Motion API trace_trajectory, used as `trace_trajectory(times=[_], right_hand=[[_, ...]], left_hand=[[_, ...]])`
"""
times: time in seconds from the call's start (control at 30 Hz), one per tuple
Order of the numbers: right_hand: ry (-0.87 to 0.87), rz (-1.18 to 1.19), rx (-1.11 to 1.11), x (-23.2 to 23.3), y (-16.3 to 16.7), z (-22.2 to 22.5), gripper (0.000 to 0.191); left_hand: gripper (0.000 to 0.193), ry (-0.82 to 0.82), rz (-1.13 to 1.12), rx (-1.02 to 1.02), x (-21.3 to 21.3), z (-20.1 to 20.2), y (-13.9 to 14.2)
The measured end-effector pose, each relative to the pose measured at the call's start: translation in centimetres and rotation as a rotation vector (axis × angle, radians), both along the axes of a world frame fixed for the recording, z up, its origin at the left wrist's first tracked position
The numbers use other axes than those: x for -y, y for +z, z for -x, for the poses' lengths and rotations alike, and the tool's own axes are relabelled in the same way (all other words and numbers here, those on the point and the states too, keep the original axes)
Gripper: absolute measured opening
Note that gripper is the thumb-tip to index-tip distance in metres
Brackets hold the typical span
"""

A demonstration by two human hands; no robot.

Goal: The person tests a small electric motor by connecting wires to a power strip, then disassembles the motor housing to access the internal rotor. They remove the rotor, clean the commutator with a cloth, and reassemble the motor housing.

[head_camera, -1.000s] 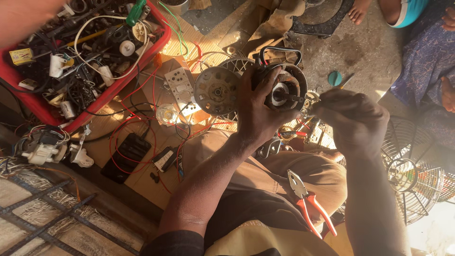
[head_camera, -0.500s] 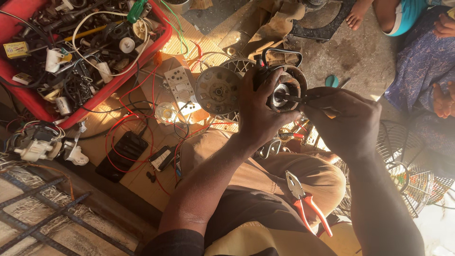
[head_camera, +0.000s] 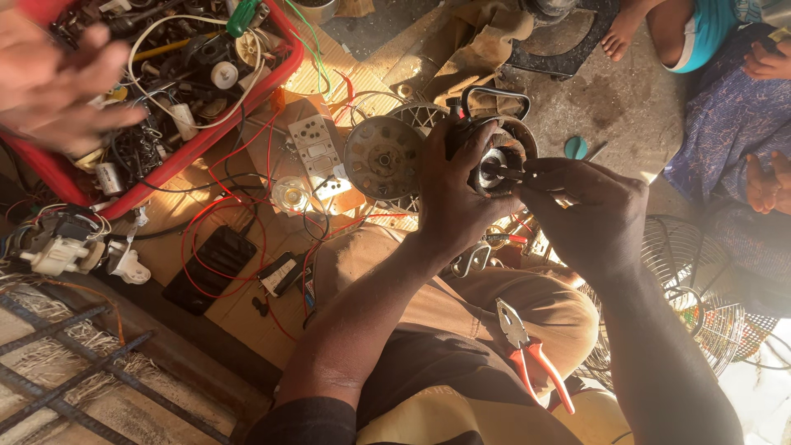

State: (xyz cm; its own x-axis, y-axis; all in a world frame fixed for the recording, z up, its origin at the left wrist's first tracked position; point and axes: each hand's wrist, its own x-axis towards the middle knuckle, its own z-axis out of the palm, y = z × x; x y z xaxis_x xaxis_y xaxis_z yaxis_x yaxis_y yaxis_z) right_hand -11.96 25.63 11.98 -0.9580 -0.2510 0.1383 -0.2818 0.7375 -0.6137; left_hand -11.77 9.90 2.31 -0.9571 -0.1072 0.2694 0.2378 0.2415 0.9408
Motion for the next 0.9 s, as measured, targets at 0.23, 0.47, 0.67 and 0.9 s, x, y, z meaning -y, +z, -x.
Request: trace_trajectory(times=[0.23, 0.47, 0.67, 0.9], right_hand=[[-0.012, 0.035, 0.031, 0.2, 0.1, -0.3, 0.017], [-0.067, 0.129, 0.102, 0.1, -0.9, -0.6, 0.018], [-0.041, 0.148, 0.037, 0.7, -1.4, -0.7, 0.02], [0.044, 0.028, 0.013, 0.6, -0.7, 0.0, 0.018]], left_hand=[[0.097, 0.044, 0.058, -0.028, -0.2, 0.0, -0.4], [0.097, 0.047, 0.058, -0.026, -0.3, 0.0, -0.6], [0.099, 0.078, 0.078, -0.009, -0.5, -0.1, -0.4], [0.098, 0.034, 0.029, 0.0, -0.1, -0.3, -0.3]])
